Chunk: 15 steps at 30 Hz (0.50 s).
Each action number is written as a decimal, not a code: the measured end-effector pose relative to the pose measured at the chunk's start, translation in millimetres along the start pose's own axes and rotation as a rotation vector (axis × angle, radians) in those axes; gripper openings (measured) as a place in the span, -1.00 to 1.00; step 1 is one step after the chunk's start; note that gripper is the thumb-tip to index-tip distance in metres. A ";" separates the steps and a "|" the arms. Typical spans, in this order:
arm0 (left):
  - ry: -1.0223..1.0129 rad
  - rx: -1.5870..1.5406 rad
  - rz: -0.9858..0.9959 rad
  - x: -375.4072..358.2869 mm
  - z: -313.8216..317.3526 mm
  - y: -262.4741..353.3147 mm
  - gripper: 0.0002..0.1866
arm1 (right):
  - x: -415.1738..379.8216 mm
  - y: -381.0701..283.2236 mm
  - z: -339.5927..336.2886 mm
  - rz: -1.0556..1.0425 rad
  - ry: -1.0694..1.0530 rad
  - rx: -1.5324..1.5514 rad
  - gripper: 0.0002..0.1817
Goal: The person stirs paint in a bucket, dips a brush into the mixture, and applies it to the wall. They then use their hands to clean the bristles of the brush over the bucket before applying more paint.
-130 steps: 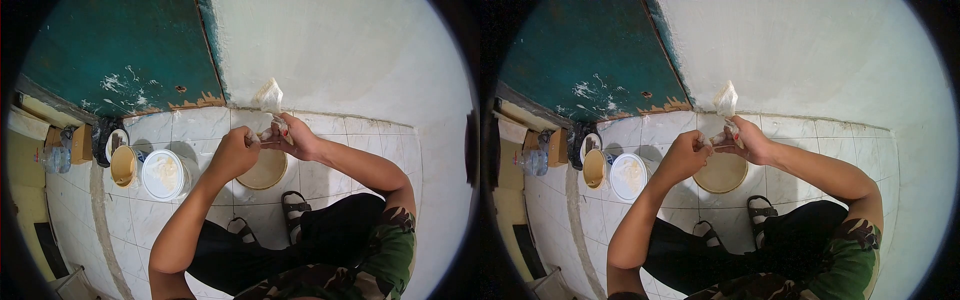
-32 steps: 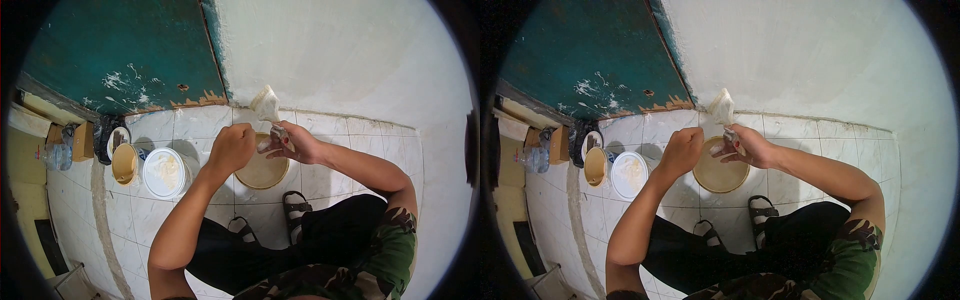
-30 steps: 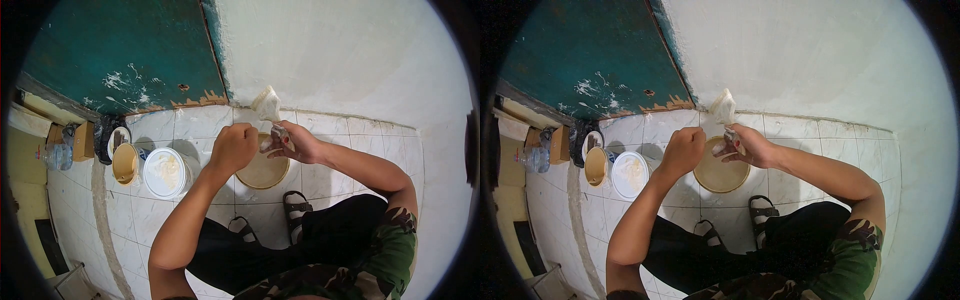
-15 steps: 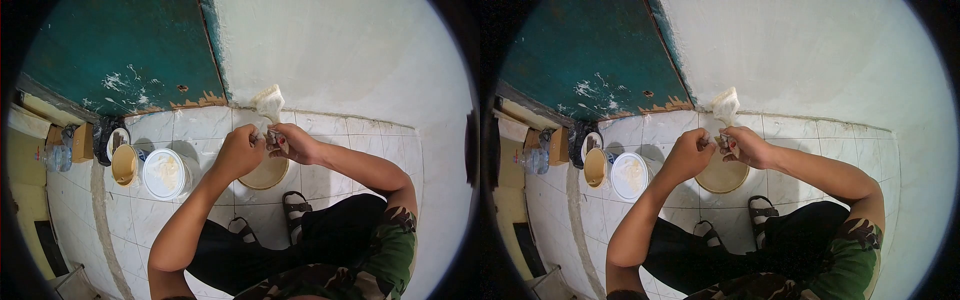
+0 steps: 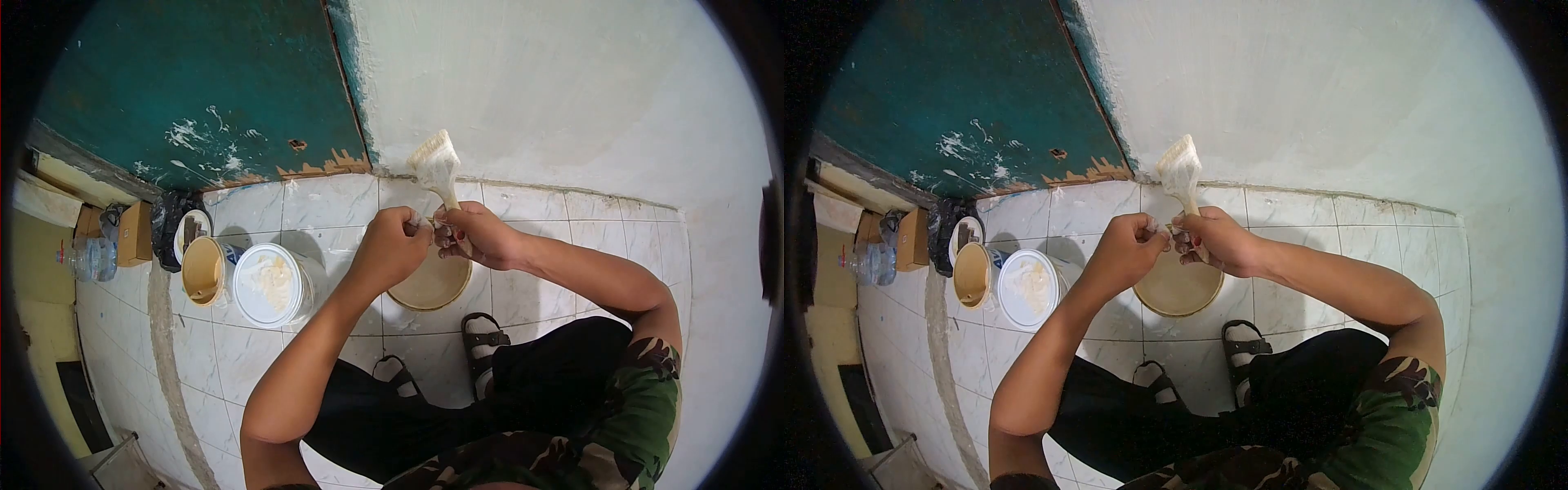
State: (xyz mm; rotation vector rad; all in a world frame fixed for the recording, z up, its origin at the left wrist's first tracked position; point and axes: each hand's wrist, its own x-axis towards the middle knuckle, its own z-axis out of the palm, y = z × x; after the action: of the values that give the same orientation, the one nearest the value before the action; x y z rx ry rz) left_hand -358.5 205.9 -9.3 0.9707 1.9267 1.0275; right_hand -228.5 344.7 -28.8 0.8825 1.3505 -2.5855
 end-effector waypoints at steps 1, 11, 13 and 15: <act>-0.001 0.000 0.000 0.5 0.7 -0.8 -0.79 | 0.5 0.4 -0.9 -0.003 -0.006 -0.003 -0.82; 0.015 0.030 0.022 4.0 1.9 -6.2 -0.78 | 2.0 2.8 0.5 -0.024 0.012 -0.069 -0.78; 0.021 0.018 0.035 3.2 2.0 -5.6 -0.78 | 2.1 4.8 -0.6 -0.052 0.013 -0.108 -0.77; 0.010 0.011 0.029 1.7 1.1 -2.4 -0.77 | 3.2 6.4 -1.7 -0.079 0.013 -0.147 -0.76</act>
State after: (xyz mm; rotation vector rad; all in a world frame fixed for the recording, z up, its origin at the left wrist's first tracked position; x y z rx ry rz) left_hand -358.9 206.9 -12.3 1.0047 1.9330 1.0410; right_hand -228.2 342.6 -35.9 0.8404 1.5860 -2.5009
